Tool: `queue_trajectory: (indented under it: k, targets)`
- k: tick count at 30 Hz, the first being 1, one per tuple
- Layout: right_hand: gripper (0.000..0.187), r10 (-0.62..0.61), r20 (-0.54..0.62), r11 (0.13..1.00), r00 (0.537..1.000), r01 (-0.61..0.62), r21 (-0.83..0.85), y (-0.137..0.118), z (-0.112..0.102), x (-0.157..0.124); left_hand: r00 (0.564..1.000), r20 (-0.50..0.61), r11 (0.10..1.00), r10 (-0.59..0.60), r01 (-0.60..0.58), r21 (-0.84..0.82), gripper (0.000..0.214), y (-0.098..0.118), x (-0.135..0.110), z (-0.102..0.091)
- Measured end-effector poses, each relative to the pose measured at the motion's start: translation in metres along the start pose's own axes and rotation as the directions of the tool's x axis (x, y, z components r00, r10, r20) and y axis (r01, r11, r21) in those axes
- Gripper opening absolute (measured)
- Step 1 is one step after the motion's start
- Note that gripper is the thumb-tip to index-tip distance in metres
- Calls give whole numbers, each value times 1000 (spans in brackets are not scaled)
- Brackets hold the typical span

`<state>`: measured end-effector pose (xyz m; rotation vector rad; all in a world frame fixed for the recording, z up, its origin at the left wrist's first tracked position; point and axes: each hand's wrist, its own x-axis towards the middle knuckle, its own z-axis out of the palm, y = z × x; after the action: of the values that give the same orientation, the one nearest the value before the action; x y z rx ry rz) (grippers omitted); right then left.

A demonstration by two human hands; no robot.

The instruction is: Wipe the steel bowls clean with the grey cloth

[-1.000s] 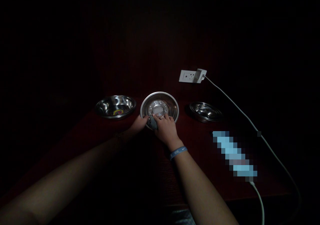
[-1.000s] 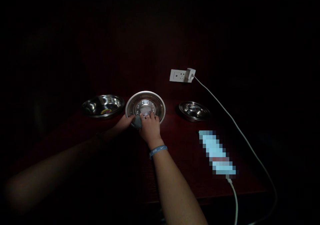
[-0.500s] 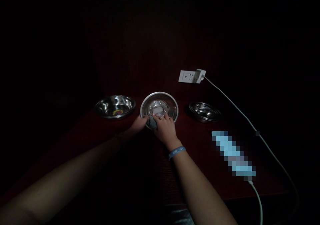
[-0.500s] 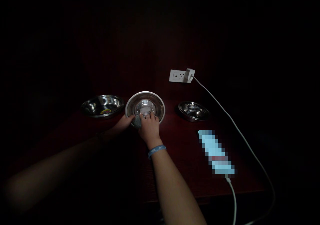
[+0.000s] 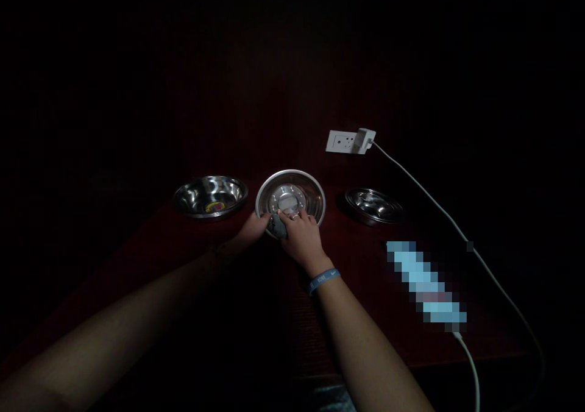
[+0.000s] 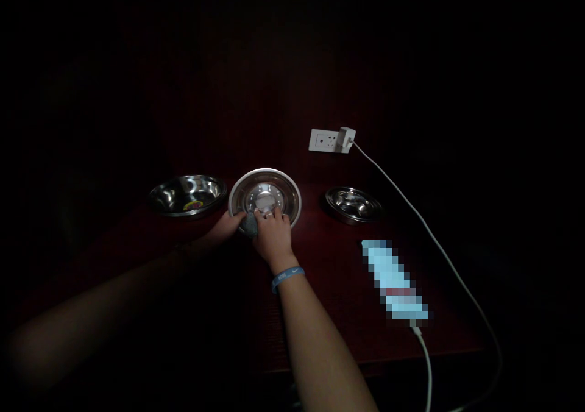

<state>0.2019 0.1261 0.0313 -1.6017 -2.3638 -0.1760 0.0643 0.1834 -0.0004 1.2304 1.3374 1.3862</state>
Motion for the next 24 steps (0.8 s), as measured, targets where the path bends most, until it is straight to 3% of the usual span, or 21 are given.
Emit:
queue_trajectory:
  k: [3,16,24]
  targets:
    - [57,9,4,1000,1000,-9,0,-1,-1,0,999,-14,999,-43,43,-10,20,1,-1,2]
    - [58,41,15,999,999,-41,1,-3,0,0,999,8,999,-39,39,-20,19,-3,2,1]
    - [56,-1,4,1000,1000,1,-8,-1,-1,0,1000,4,1000,-30,30,-6,22,-3,2,0]
